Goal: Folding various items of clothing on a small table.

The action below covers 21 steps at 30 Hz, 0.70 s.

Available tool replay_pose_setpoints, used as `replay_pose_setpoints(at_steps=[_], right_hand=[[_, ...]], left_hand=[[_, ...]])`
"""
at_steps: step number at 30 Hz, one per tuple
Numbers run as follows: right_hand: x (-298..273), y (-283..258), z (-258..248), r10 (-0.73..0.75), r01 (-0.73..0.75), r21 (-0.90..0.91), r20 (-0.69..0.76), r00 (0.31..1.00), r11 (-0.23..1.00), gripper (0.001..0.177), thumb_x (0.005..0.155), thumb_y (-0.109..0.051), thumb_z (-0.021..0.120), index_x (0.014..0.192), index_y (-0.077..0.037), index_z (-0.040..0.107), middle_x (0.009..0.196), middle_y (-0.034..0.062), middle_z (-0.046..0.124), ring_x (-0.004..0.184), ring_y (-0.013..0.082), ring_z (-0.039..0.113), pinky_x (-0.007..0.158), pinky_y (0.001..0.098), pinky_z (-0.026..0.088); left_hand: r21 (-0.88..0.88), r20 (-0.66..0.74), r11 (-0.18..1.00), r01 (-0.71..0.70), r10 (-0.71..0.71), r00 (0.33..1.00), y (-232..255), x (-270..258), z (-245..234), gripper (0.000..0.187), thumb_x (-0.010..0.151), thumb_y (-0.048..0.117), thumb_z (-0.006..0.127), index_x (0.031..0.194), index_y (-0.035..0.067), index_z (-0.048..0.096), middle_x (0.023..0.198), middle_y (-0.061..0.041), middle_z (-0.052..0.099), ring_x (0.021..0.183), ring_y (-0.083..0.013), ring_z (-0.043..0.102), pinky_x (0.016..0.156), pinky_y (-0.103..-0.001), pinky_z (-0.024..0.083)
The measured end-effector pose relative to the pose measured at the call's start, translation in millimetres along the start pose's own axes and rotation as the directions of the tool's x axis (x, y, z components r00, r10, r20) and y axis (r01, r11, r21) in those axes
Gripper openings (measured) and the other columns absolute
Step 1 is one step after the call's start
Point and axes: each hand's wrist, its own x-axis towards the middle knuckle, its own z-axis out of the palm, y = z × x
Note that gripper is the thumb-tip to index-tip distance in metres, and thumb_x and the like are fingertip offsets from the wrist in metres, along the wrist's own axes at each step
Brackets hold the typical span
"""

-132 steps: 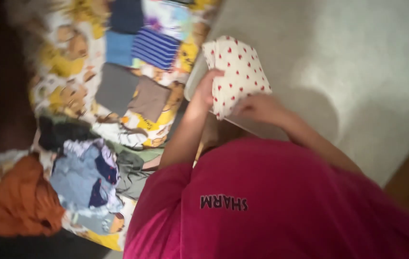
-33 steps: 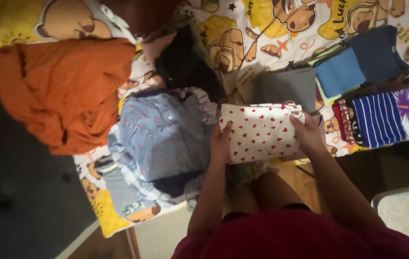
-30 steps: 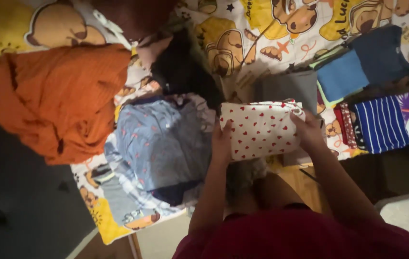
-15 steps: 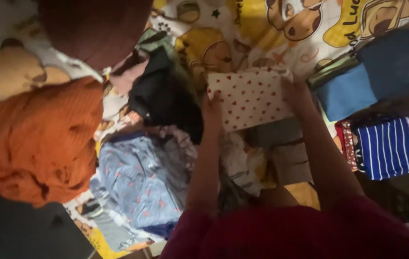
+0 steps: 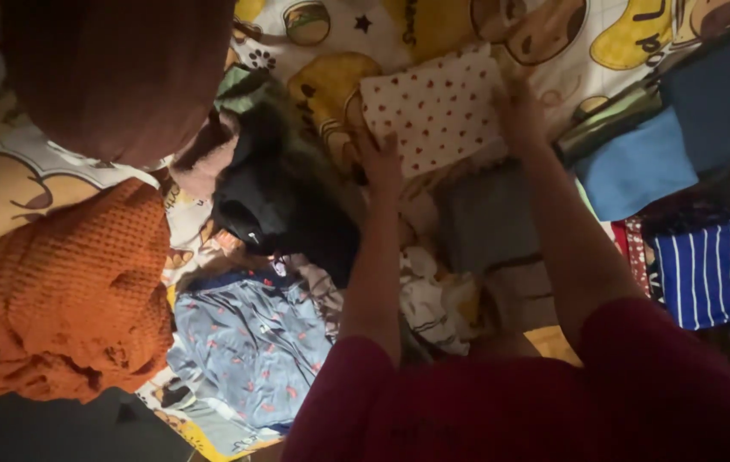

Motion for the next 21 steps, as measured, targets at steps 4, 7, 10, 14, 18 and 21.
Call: replay_pose_setpoints(at_steps=[4,7,10,14,18,21], right_hand=[[7,65,18,-0.043,0.014,-0.397,-0.063,0.997,0.918,0.043,0.11,-0.042,0.059,0.131,-0.004,0.063,0.114,0.0215,0.071,0.1,0.0395,0.066,0.084,0.0513,0.051],[14,110,23,0.073,-0.123,-0.491,-0.119,0.99,0.862,0.047,0.109,-0.05,0.059,0.118,-0.004,0.067,0.109,0.0265,0.069,0.101,0.0466,0.064,0.086,0.0563,0.05],[-10,85,14,-0.299,0.205,-0.736,0.004,0.954,0.645,0.025,0.106,-0.023,0.05,0.114,-0.007,0.068,0.11,0.0254,0.067,0.101,0.0466,0.066,0.083,0.0578,0.052],[-49,10,-3,0.068,-0.154,-0.465,-0.197,0.978,0.872,0.031,0.107,-0.037,0.059,0.111,-0.008,0.067,0.114,0.0234,0.067,0.107,0.0464,0.062,0.09,0.0575,0.049],[-80,-5,-3,-0.338,0.189,-0.623,-0.129,0.932,0.759,0.046,0.1,-0.024,0.068,0.138,0.0,0.059,0.133,0.0254,0.058,0.126,0.0464,0.05,0.107,0.0599,0.04],[-102,-4,8,-0.516,0.35,-0.598,-0.126,0.847,0.721,0.054,0.106,-0.02,0.068,0.151,0.004,0.05,0.151,0.0269,0.051,0.145,0.0433,0.04,0.119,0.0618,0.025]], left_hand=[[0.135,-0.007,0.991,0.017,-0.016,1.0,-11,-3,4,0.07,0.099,0.024,0.062,0.158,0.002,0.029,0.158,-0.02,0.041,0.14,-0.0368,0.046,0.112,-0.045,0.041],[0.192,0.006,0.981,-0.02,0.019,1.0,-13,-13,8,0.067,0.101,0.024,0.059,0.157,0.001,0.031,0.156,-0.021,0.046,0.14,-0.037,0.049,0.113,-0.045,0.041],[0.24,0.037,0.962,-0.134,0.129,0.991,-14,-28,4,0.058,0.107,0.025,0.052,0.158,0.001,0.034,0.156,-0.022,0.048,0.142,-0.037,0.049,0.114,-0.044,0.042],[0.226,0.04,0.954,-0.198,0.194,0.98,-16,-41,0,0.061,0.105,0.021,0.053,0.159,0.002,0.031,0.158,-0.023,0.043,0.141,-0.0376,0.047,0.112,-0.044,0.043],[0.336,0.044,0.886,-0.32,0.324,0.945,-18,-55,-8,0.069,0.097,0.011,0.06,0.158,0.001,0.03,0.158,-0.024,0.037,0.139,-0.0399,0.045,0.112,-0.045,0.043],[0.359,0.034,0.849,-0.387,0.402,0.915,13,-94,-20,0.07,0.098,0.009,0.062,0.159,0.002,0.028,0.159,-0.025,0.034,0.141,-0.0408,0.042,0.111,-0.045,0.045]])
